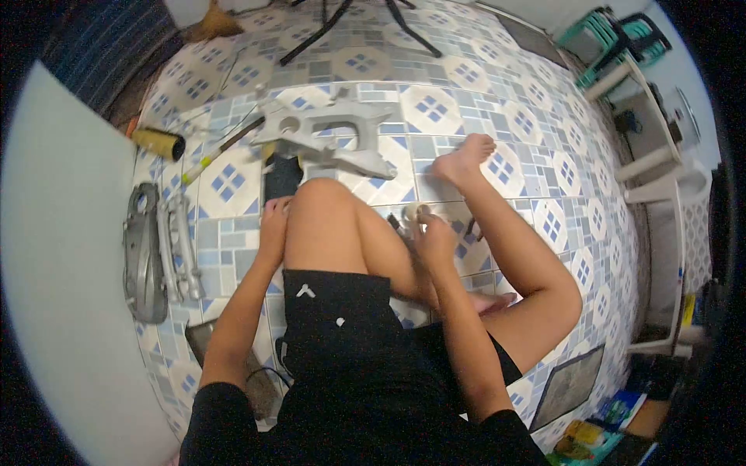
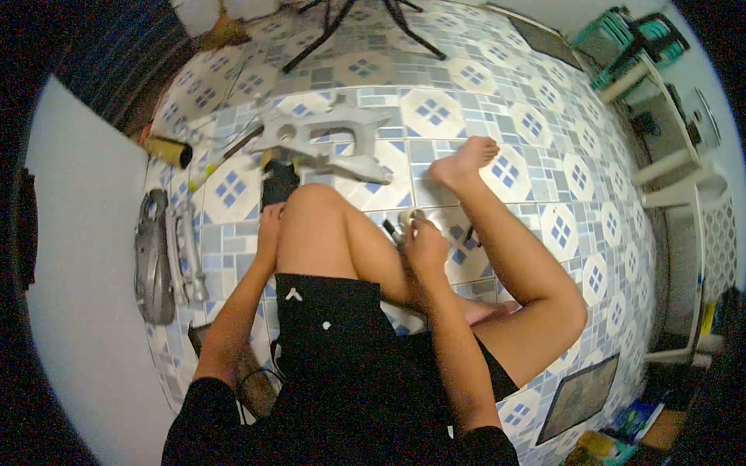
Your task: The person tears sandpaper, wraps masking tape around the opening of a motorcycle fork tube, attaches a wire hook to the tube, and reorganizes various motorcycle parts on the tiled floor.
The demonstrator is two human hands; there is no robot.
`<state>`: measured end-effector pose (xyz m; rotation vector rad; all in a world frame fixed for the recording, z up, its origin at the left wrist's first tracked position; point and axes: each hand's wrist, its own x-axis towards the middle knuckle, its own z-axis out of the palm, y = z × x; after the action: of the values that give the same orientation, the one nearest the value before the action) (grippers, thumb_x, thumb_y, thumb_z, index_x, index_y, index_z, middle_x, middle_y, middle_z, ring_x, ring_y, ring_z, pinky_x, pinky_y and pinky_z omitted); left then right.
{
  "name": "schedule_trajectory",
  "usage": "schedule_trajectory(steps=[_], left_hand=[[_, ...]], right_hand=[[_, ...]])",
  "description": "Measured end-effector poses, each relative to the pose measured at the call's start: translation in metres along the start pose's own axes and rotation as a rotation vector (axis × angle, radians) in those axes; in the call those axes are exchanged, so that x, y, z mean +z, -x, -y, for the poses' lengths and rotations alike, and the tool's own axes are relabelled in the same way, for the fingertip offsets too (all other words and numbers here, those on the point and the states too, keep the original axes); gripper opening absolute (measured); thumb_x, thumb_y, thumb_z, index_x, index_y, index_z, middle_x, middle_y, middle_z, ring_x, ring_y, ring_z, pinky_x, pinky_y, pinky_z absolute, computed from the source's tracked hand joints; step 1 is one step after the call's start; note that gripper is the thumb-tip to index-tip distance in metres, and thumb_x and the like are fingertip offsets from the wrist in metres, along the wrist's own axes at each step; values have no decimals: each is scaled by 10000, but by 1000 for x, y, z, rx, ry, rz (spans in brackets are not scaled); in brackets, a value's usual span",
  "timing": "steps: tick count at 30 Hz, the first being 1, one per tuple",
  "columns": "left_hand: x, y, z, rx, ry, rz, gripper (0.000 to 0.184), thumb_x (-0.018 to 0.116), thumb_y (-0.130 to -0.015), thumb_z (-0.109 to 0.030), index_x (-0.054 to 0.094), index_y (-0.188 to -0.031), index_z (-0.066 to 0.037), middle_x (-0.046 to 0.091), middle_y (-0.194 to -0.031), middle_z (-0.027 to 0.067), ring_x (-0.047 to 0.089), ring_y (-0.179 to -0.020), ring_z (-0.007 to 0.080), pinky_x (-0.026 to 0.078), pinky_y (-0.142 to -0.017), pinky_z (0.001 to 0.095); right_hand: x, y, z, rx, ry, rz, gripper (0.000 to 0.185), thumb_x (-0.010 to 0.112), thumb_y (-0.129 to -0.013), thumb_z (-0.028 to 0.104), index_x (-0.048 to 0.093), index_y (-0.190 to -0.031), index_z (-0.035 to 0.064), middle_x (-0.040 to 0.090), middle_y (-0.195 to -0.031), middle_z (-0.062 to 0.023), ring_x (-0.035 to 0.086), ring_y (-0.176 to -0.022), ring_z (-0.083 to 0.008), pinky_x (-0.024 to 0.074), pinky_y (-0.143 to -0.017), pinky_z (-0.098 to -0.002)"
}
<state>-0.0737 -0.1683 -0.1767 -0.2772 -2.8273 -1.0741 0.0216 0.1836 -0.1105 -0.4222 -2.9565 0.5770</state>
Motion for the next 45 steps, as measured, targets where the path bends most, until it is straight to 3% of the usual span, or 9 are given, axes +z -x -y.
schedule_trajectory(steps=[6,8,16,20,29,35,38,40,45], left_hand=[[-19,-5,-4,200,-248,38,243,584,-947,-99,652,-1170,-32,620,-1180,142,551,-1120,343,472,-976,453],[-22,-7,2,168,-256,-21,183,613,-941,-58,642,-1118,-20,617,-1120,154,570,-1053,344,487,-921,433],[-64,-8,8,-546,1068,-222,200,627,-1044,-115,541,-1208,-40,624,-1105,58,608,-1022,157,523,-930,323],[-84,2,-138,-211,743,-505,219,692,-966,-60,585,-1142,13,631,-1064,63,623,-995,158,532,-900,312],[-72,15,-245,356,54,3,465,766,-814,-91,664,-1262,-22,660,-1263,202,624,-1181,379,464,-1055,447],[-53,-36,-54,-216,-316,-460,588,781,-881,-274,555,-1322,42,589,-1314,252,513,-1272,427,382,-1090,520],[-43,-37,140,-363,-296,-52,632,821,-873,-341,594,-1259,105,640,-1198,267,650,-1009,382,526,-882,464],[-79,-45,92,-736,278,65,595,813,-894,-365,625,-1244,79,670,-1158,184,664,-806,235,542,-688,358],[-136,5,-85,-337,145,-244,475,738,-979,-246,581,-1275,89,655,-1115,157,623,-692,124,484,-511,260]], right_hand=[[3,-11,23,-127,-138,-309,225,773,-825,156,729,-1007,32,728,-997,-200,711,-940,-406,564,-821,-499],[20,-16,12,32,-263,172,245,800,-780,136,725,-989,33,716,-972,-212,707,-910,-416,564,-797,-514],[9,-38,43,129,-447,-28,289,762,-870,129,735,-1145,44,732,-969,-152,714,-831,-295,572,-741,-406],[-52,-41,105,79,-1068,209,377,709,-970,110,663,-1337,35,716,-1000,-56,635,-857,-109,536,-764,-274],[-42,16,102,436,-1661,336,373,543,-1095,248,539,-1387,16,667,-1268,-143,657,-1109,-215,557,-933,-351],[-48,2,46,442,-1607,273,381,509,-1095,163,418,-1446,47,687,-1138,-187,717,-909,-254,587,-805,-356],[-22,1,27,299,-1395,89,396,492,-1067,61,397,-1449,107,601,-1256,-153,702,-871,-245,600,-753,-327],[-37,3,35,306,-1499,157,435,485,-1041,16,422,-1444,166,570,-1222,-106,675,-802,-209,602,-665,-321],[-27,13,47,319,-1579,258,111,519,-1002,71,607,-1045,19,638,-932,-48,635,-886,-129,500,-836,-264]])
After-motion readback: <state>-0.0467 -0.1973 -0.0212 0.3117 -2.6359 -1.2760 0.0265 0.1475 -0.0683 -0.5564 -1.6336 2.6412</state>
